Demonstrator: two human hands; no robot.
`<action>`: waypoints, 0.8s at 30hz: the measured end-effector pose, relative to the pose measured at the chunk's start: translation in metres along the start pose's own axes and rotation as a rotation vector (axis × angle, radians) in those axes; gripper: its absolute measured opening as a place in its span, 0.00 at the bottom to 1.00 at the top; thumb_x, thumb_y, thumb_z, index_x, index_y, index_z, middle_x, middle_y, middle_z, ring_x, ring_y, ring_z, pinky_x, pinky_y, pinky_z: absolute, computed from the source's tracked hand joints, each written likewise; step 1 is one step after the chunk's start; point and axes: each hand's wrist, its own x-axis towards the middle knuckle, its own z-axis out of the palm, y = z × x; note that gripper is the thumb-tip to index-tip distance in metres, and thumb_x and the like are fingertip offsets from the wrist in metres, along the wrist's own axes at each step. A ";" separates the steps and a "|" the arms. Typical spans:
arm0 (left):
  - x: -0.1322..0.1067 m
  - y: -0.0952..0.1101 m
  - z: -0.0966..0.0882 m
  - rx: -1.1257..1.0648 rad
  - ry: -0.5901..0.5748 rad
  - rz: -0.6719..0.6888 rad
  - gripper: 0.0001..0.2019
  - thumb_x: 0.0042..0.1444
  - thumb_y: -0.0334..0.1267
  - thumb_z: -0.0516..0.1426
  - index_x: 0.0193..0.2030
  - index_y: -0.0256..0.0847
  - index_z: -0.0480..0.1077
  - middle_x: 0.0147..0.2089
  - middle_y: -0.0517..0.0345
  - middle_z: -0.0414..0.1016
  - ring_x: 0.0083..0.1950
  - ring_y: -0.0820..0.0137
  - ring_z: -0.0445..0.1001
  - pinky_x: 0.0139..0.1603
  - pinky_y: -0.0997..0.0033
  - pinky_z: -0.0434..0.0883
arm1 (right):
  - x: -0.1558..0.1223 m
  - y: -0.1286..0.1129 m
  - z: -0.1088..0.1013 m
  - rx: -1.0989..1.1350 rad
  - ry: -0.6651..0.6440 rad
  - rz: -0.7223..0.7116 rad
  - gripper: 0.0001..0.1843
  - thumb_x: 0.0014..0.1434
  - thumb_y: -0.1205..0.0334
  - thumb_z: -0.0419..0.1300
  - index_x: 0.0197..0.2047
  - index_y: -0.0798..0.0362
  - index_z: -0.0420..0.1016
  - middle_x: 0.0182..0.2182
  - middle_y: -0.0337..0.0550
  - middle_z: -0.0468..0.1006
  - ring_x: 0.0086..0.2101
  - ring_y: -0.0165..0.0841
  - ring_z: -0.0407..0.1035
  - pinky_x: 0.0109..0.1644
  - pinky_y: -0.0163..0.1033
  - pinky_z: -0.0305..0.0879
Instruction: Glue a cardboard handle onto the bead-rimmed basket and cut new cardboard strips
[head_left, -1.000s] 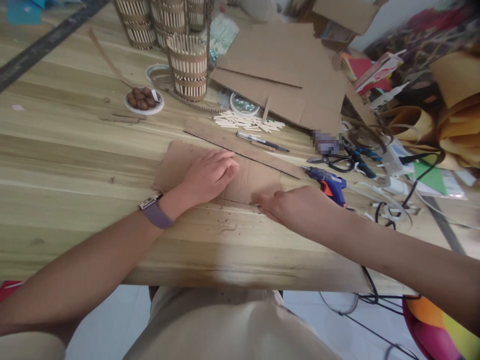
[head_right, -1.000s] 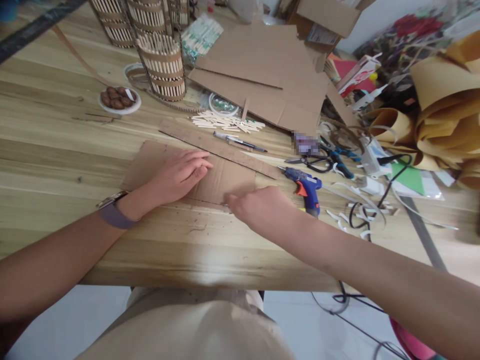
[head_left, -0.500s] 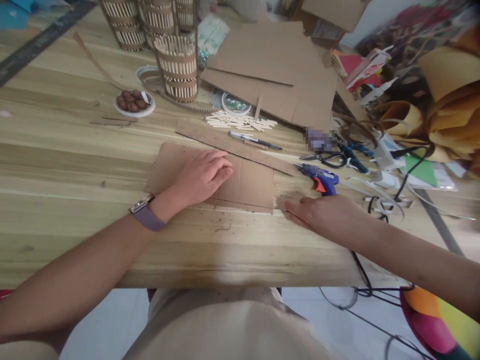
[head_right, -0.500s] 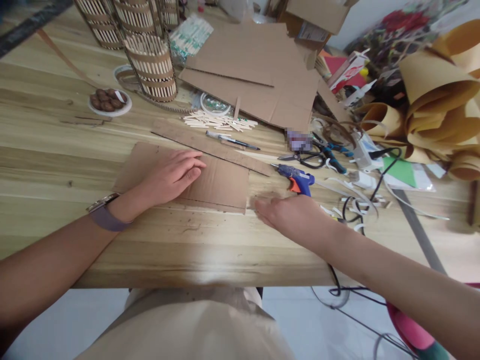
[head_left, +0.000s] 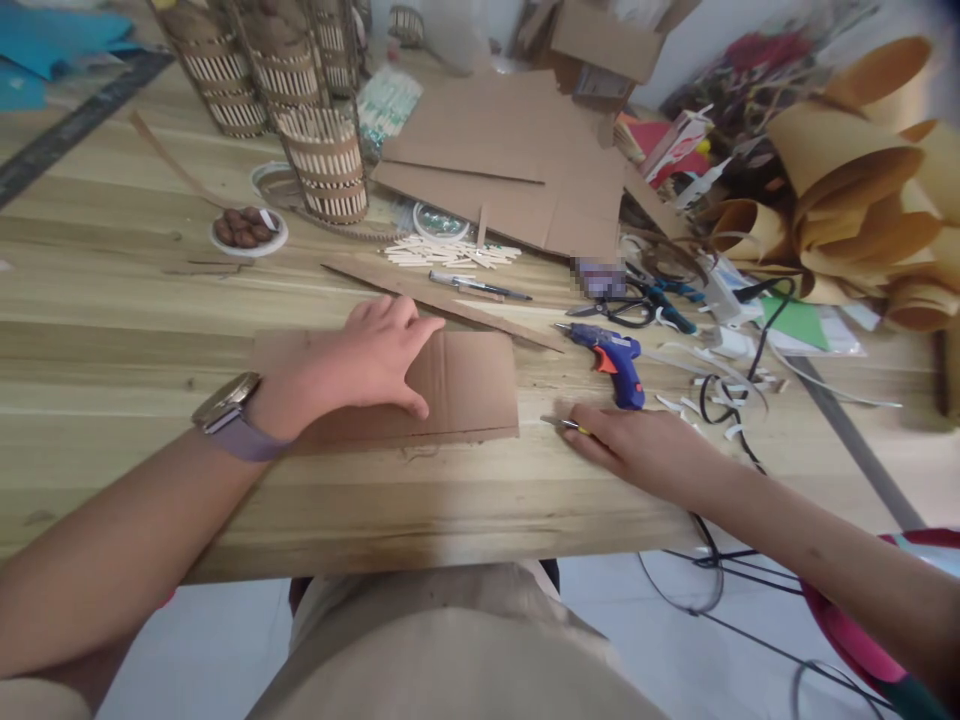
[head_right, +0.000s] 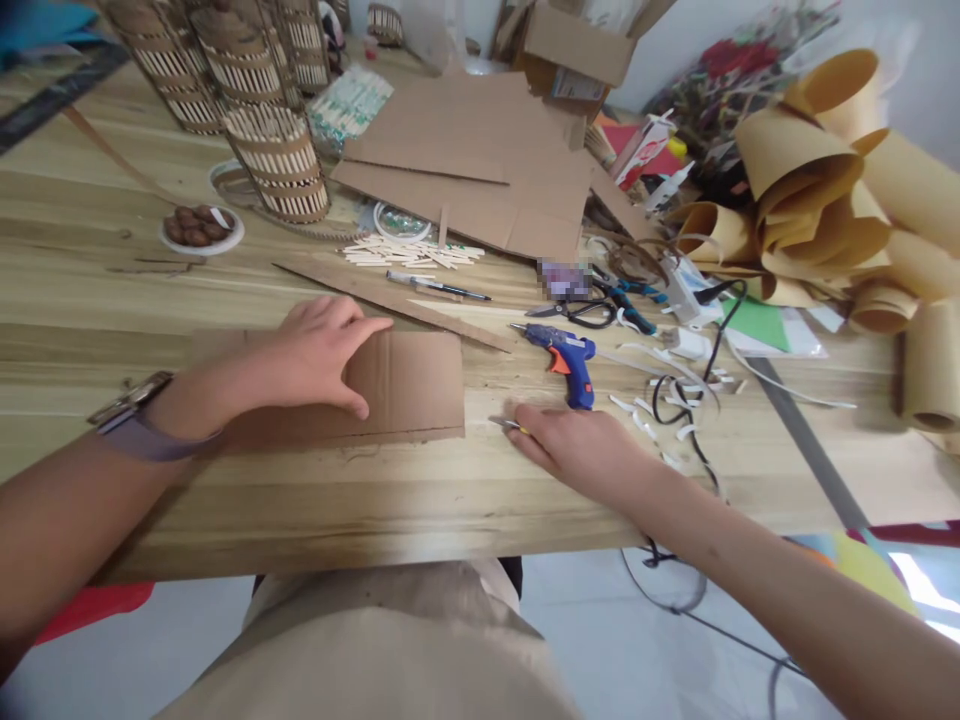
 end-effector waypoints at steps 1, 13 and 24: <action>0.003 0.002 -0.006 -0.018 0.001 -0.030 0.45 0.43 0.60 0.67 0.66 0.42 0.65 0.56 0.43 0.70 0.56 0.46 0.70 0.57 0.52 0.66 | 0.000 0.000 -0.001 0.022 -0.002 -0.003 0.18 0.73 0.52 0.43 0.48 0.49 0.70 0.37 0.44 0.84 0.34 0.40 0.78 0.29 0.37 0.55; 0.026 0.006 -0.036 -1.155 0.028 -0.500 0.04 0.58 0.37 0.59 0.35 0.40 0.72 0.36 0.57 0.78 0.35 0.68 0.75 0.35 0.70 0.70 | 0.008 0.008 -0.009 0.278 0.085 0.011 0.20 0.71 0.47 0.42 0.42 0.48 0.68 0.32 0.46 0.81 0.32 0.41 0.76 0.31 0.38 0.58; -0.047 0.019 0.008 -1.886 0.236 -0.479 0.11 0.55 0.31 0.65 0.45 0.42 0.71 0.43 0.59 0.81 0.44 0.67 0.80 0.52 0.59 0.78 | 0.009 -0.008 -0.025 1.030 0.183 0.022 0.21 0.56 0.45 0.63 0.46 0.50 0.70 0.20 0.32 0.73 0.20 0.34 0.71 0.24 0.36 0.64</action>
